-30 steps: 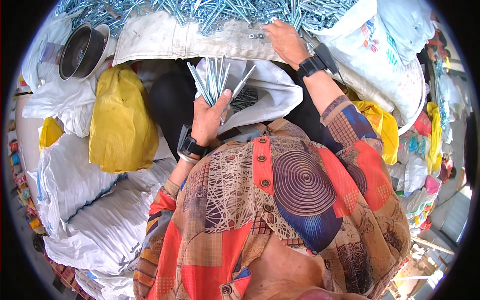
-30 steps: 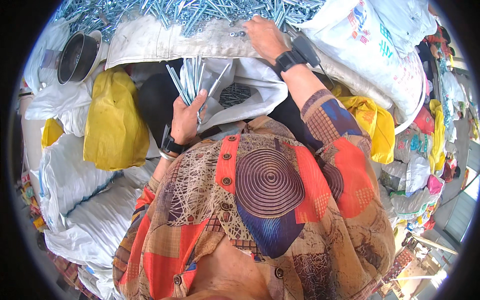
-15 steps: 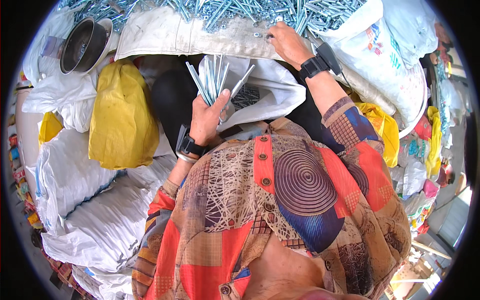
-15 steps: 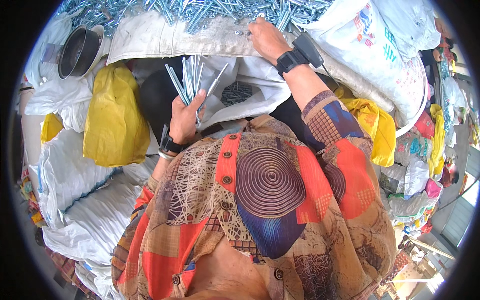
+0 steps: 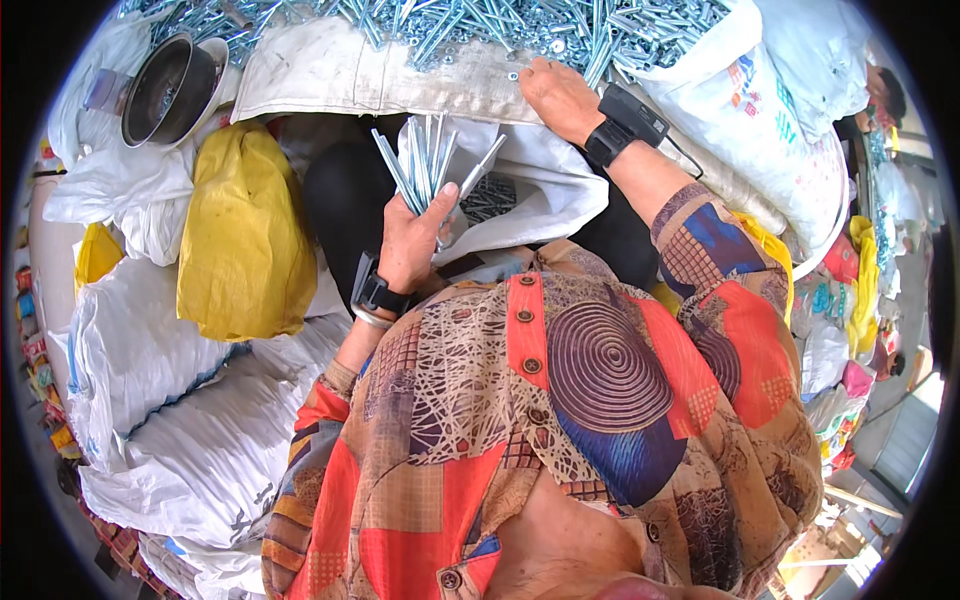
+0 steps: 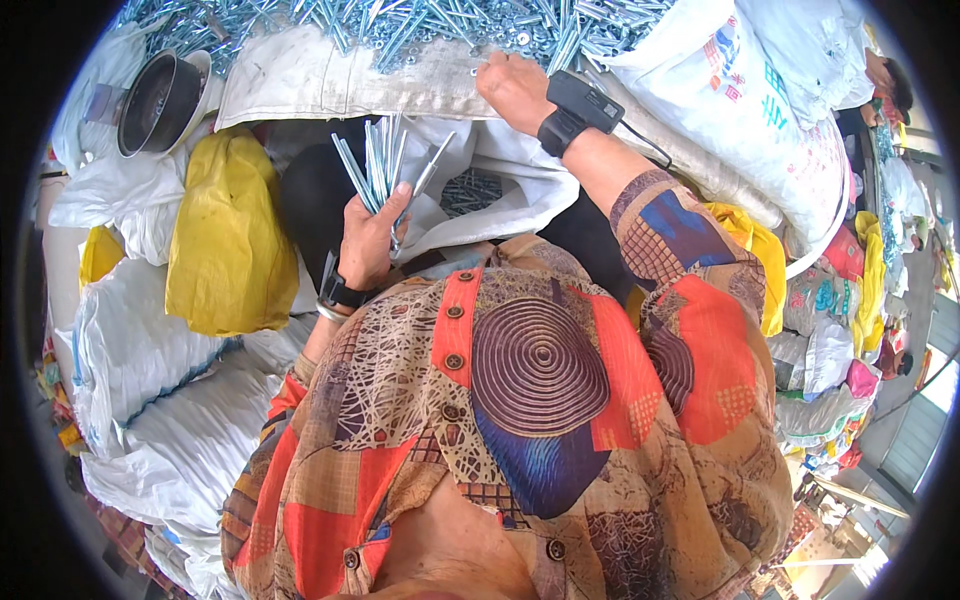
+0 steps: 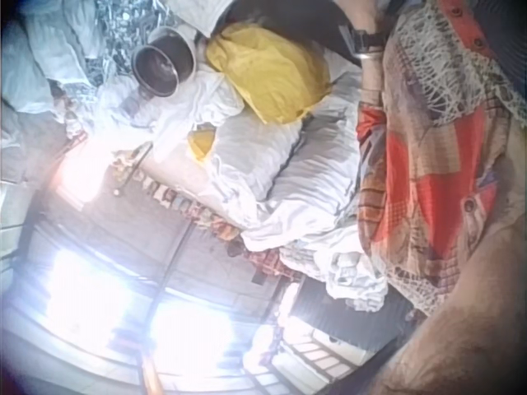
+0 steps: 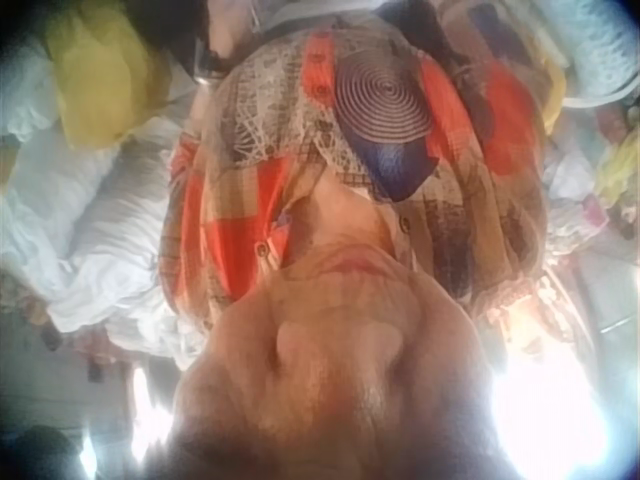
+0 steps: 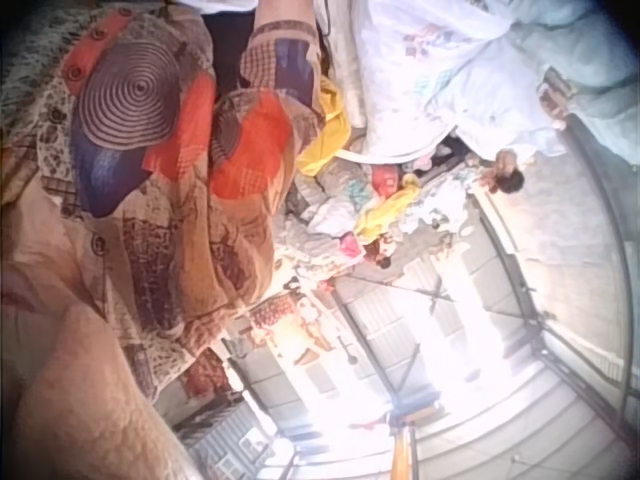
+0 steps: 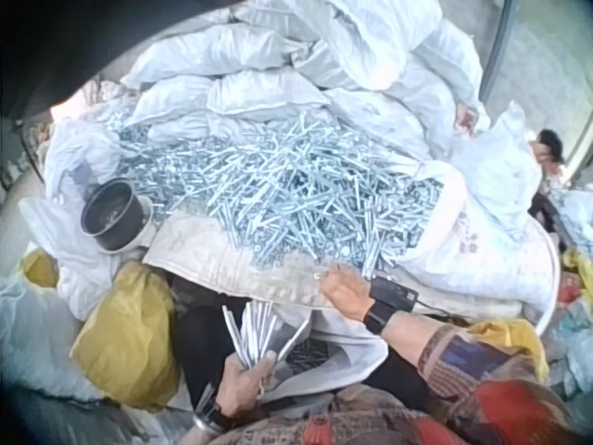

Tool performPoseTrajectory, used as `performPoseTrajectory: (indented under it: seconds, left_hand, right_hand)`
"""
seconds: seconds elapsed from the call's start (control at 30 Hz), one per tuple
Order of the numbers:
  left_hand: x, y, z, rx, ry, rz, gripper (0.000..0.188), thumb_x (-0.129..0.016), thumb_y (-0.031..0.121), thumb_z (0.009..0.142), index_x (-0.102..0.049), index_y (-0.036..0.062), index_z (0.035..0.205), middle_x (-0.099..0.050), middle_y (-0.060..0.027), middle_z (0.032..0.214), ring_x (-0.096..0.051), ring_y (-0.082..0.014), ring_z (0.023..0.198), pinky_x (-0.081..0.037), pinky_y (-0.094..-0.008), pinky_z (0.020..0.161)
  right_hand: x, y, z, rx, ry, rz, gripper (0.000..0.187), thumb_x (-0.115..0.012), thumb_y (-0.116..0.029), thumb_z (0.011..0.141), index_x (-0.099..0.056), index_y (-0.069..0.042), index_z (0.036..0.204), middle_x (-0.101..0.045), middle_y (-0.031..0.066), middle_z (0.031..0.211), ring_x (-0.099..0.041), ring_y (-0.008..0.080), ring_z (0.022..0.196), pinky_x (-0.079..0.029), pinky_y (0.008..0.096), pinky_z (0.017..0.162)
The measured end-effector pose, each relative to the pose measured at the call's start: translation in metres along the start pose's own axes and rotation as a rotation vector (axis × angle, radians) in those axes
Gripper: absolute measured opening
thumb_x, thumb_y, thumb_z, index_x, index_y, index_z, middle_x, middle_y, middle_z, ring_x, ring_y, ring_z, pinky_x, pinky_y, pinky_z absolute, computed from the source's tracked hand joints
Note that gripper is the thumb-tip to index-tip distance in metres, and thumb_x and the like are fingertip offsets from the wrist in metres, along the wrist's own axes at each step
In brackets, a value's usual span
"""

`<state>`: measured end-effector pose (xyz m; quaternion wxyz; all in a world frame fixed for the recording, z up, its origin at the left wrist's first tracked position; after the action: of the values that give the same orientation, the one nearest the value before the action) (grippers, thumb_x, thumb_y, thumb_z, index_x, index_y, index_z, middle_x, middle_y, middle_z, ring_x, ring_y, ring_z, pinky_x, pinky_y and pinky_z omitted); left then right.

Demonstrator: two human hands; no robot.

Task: The recorder is sorting metal eye bolts from a large pile and placing them into a bag.

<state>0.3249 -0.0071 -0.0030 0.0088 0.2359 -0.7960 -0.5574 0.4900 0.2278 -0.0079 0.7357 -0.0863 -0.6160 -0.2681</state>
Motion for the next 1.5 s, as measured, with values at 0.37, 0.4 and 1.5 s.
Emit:
performPoseTrajectory:
  seconds: [0.37, 0.4, 1.5]
  left_hand:
    - [0.002, 0.005, 0.003, -0.002, -0.006, 0.045, 0.023, -0.069, 0.028, 0.093, -0.064, 0.0076, 0.086, -0.054, 0.0047, 0.066, -0.044, -0.0034, 0.053, -0.033, -0.0212, 0.047]
    - [0.004, 0.005, 0.004, -0.01, 0.002, 0.06, 0.023, -0.07, 0.028, 0.093, -0.064, 0.0076, 0.085, -0.054, 0.0049, 0.066, -0.043, -0.0035, 0.053, -0.033, -0.0213, 0.047]
    - [-0.01, 0.01, 0.029, -0.089, -0.054, 0.007, 0.024, -0.072, 0.027, 0.091, -0.063, 0.0058, 0.085, -0.056, 0.0026, 0.069, -0.046, -0.0041, 0.055, -0.035, -0.0212, 0.048]
  right_hand:
    - [0.002, 0.031, 0.004, -0.116, 0.141, 0.579, 0.009, -0.059, 0.001, 0.081, -0.059, 0.004, 0.09, -0.061, 0.017, 0.079, -0.062, 0.032, 0.073, -0.05, 0.0378, 0.067]
    - [0.012, 0.025, 0.011, -0.32, 0.044, 0.883, 0.01, -0.061, -0.001, 0.083, -0.061, 0.004, 0.092, -0.064, 0.0152, 0.078, -0.064, 0.0264, 0.071, -0.051, 0.0342, 0.064]
    - [0.026, -0.008, -0.003, -0.487, 0.045, 1.502, 0.021, -0.061, -0.003, 0.092, -0.062, 0.005, 0.111, -0.07, 0.0123, 0.087, -0.07, 0.016, 0.074, -0.058, 0.0271, 0.066]
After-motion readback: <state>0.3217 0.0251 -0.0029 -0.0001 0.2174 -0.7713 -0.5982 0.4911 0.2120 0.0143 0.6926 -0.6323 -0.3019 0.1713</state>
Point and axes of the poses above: each hand's wrist, its own z-axis towards the middle knuckle, its own x-axis out of the back of the hand, y = z × x, the point moved 1 cm from there along z, towards the middle knuckle
